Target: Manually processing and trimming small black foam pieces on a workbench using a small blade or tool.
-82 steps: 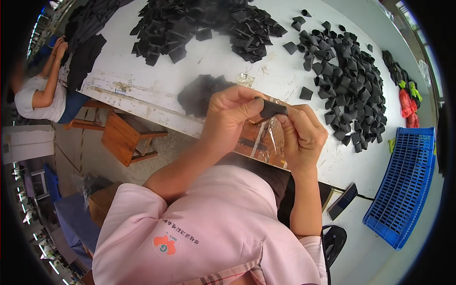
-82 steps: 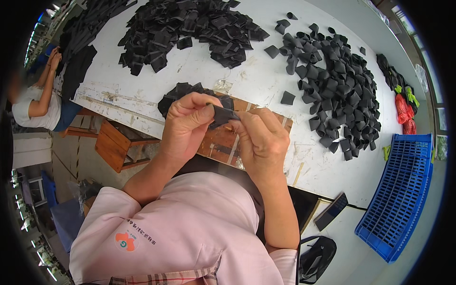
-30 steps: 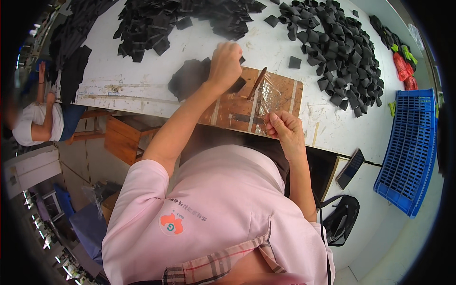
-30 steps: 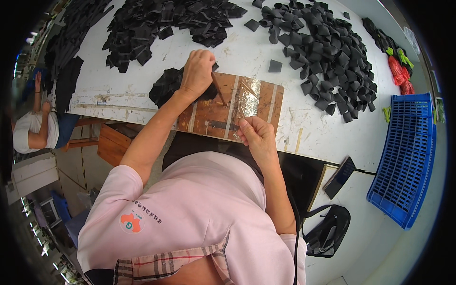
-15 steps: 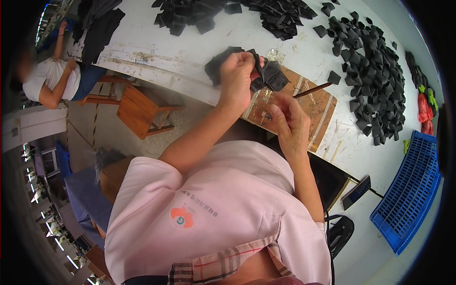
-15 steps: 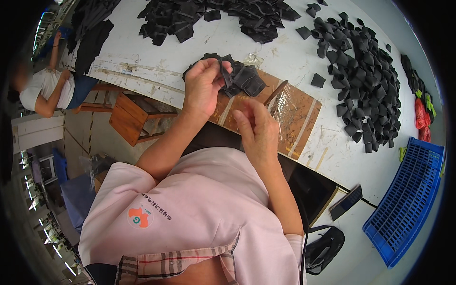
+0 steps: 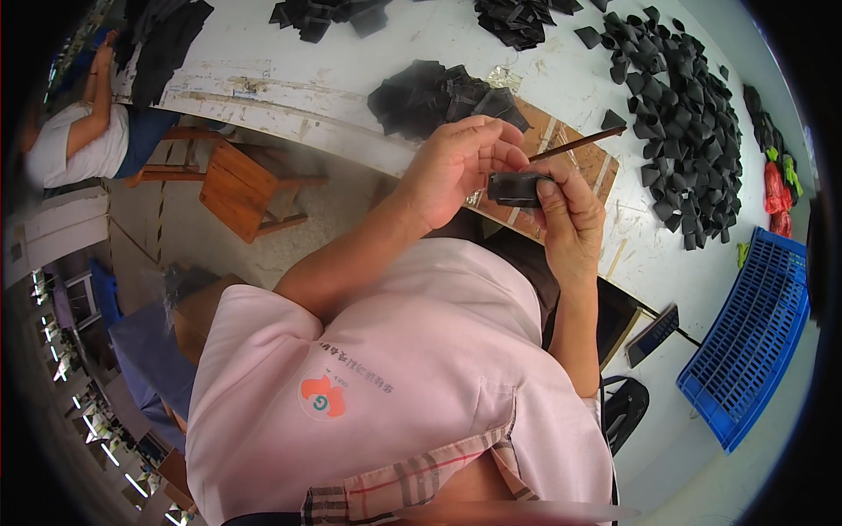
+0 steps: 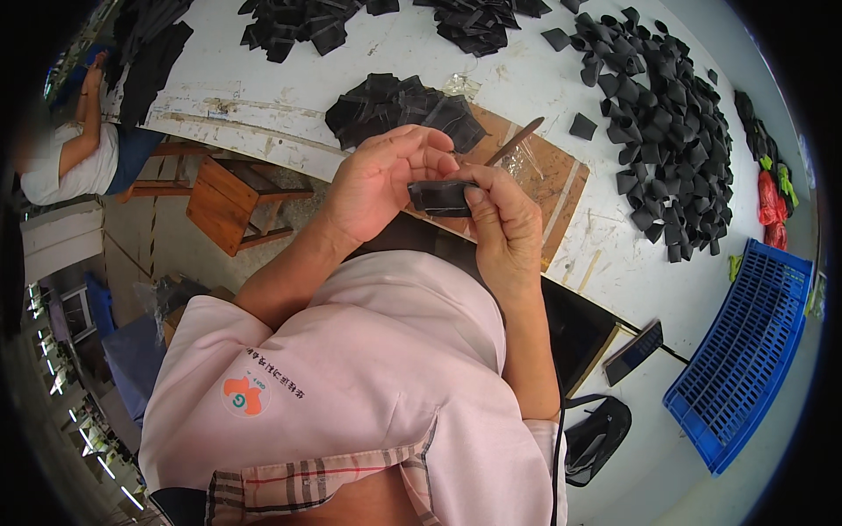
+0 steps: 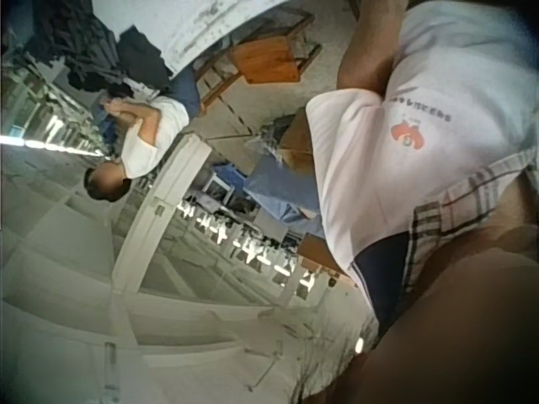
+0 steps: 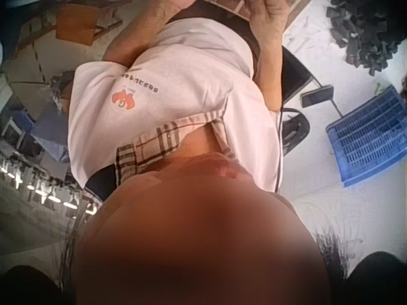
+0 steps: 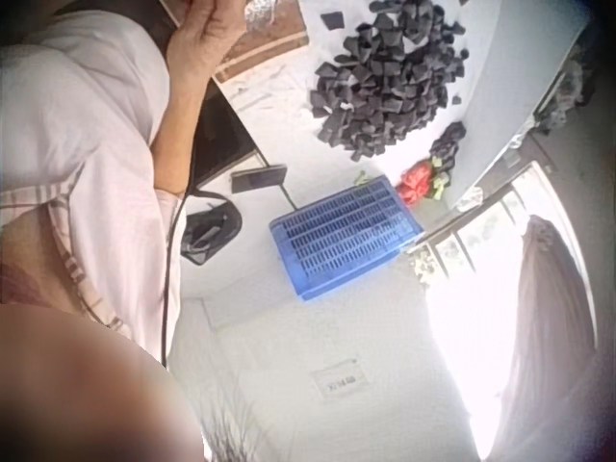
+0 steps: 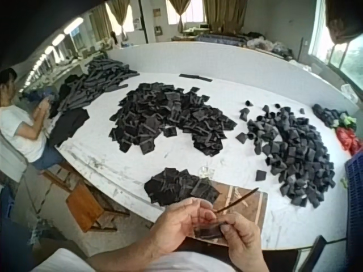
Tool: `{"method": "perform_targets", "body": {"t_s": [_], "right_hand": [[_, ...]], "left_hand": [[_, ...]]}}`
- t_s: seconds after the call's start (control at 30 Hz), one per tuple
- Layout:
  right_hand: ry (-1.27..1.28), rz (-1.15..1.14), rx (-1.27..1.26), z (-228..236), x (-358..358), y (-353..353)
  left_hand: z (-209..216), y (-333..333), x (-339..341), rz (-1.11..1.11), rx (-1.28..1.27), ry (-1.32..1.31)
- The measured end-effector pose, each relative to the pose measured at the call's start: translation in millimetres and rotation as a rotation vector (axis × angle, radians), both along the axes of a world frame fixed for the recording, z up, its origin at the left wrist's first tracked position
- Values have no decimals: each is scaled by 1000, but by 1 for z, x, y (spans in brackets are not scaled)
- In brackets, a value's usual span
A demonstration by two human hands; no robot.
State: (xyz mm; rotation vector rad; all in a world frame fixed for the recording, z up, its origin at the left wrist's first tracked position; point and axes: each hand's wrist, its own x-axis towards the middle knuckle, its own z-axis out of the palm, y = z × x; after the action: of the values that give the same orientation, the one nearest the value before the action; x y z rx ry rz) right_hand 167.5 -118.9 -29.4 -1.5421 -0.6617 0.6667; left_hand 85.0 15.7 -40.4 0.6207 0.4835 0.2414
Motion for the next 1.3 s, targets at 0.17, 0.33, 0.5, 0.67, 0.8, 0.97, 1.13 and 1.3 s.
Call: {"method": "perform_targets", "body": {"t_s": [0.17,0.33,0.5,0.67,0.8,0.97,1.13,1.3], "right_hand": [[-104,102,21,20,5,-11],[-132,147,24,24,8,-19],[-37,197,80,26,8,-23],[-43,220,63,25,9,-26],[-116,235,-24,25,8,-25],[-245,254,-102,32,7,-20],[-320,310,-132,32,10,-18],[-321,317,-131,33,10,-17]], "left_hand": [[14,0,-1,-383,91,-11],[18,-4,-1,-466,166,-42],[13,-3,-5,-500,58,-88],[17,-2,-8,-524,48,-79],[23,-1,-10,-545,262,-22],[30,3,-13,-575,532,65],[31,1,-14,-601,731,166],[26,-3,-16,-550,812,126]]}}
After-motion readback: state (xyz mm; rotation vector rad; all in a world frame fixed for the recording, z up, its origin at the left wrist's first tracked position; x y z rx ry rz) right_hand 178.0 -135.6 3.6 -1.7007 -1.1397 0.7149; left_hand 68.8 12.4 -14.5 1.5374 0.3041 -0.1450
